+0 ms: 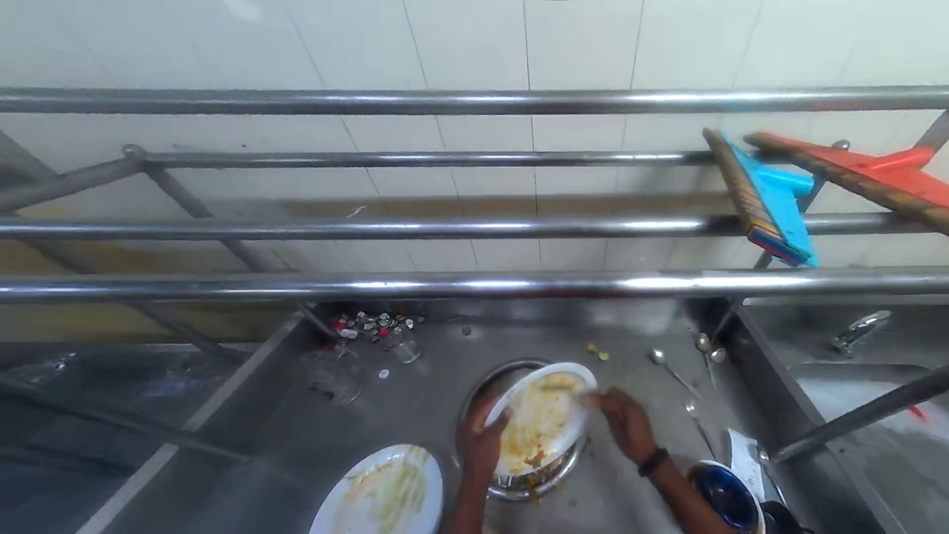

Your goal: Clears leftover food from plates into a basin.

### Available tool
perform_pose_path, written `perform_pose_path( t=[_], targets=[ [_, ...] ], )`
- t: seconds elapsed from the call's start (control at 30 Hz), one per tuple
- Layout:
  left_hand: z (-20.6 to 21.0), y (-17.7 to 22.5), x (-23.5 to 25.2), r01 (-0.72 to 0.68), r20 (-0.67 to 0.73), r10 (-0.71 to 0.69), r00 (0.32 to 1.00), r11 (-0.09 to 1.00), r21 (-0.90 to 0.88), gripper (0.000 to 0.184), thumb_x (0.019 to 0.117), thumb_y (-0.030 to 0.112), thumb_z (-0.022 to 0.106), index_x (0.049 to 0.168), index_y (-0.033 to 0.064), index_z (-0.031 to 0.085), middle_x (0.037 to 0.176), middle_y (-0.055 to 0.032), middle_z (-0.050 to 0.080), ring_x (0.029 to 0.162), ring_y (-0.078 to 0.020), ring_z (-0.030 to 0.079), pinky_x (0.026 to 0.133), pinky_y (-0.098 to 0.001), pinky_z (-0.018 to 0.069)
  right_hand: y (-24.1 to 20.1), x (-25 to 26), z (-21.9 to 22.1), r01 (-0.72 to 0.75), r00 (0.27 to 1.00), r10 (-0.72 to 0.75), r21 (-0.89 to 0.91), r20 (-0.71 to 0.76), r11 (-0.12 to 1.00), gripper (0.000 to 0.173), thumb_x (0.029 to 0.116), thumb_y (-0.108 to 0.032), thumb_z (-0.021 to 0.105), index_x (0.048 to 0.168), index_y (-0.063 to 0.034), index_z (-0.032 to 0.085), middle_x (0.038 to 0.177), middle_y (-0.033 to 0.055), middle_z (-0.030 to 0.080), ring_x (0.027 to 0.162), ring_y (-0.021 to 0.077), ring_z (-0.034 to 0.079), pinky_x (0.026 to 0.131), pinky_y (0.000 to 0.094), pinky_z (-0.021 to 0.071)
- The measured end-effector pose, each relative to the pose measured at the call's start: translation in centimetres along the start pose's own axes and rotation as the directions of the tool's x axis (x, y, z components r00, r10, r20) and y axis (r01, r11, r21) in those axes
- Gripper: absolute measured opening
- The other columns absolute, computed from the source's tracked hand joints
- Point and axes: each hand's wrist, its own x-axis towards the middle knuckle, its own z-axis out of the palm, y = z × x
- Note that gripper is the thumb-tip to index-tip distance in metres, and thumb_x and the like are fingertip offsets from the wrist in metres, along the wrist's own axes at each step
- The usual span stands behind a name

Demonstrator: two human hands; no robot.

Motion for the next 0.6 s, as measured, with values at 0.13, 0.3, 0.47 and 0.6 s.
perform_pose_path(
  t=[0.13,0.3,0.47,0.6],
  targets=[
    [-0.3,-0.9,-0.1,0.050,0.002,-0.050,0.999,0.998,0.026,0.032,0.0914,0.006,0.071,0.123,0.0017,0.072,0.123,-0.0117,0.072,0.115,-0.0151,0.068,0.101,-0.0352,0.0553,0.6,0.6,-0.7,-0.062,0.998,0.063,-0.093,0.012,0.994,0.033,0.1027,-0.017,0.053,0.125,-0.0254,0.076,0.105,0.0065,0.071,0.100,0.0218,0.068,0.091,0.0436,0.0567],
    [0.1,-0.7,-0.2,0.051,-0.036,-0.051,0.998,0.999,0.005,0.031,0.0905,0.005,0.071,0.121,-0.0022,0.071,0.122,-0.0162,0.070,0.116,-0.0187,0.066,0.102,-0.0362,0.0541,2.0,-1.3,0.7,-0.091,0.992,0.099,-0.105,0.075,0.990,0.036,0.1032,-0.019,0.051,0.130,-0.0292,0.073,0.106,0.0082,0.070,0.099,0.0235,0.067,0.091,0.0432,0.0556],
    [0.4,-1.7,-0.6,0.117,-0.069,-0.116,0.991,0.993,0.008,0.032,0.0908,0.006,0.073,0.122,-0.0012,0.071,0.124,-0.0160,0.069,0.116,-0.0194,0.066,0.101,-0.0371,0.0545,2.2,-2.7,1.6,-0.119,0.990,0.126,-0.100,0.056,0.988,0.035,0.1037,-0.020,0.051,0.130,-0.0310,0.073,0.104,0.0063,0.069,0.096,0.0208,0.067,0.089,0.0408,0.0560],
    [1.0,-2.0,-0.9,0.124,-0.069,-0.123,0.990,0.992,0.013,0.032,0.0908,0.004,0.073,0.122,-0.0003,0.071,0.121,-0.0145,0.071,0.114,-0.0172,0.067,0.100,-0.0353,0.0550,2.2,-2.3,0.9,-0.119,0.989,0.104,-0.153,-0.104,0.981,0.035,0.1020,-0.017,0.053,0.127,-0.0300,0.075,0.101,0.0055,0.071,0.095,0.0209,0.068,0.085,0.0407,0.0579]
  ],
)
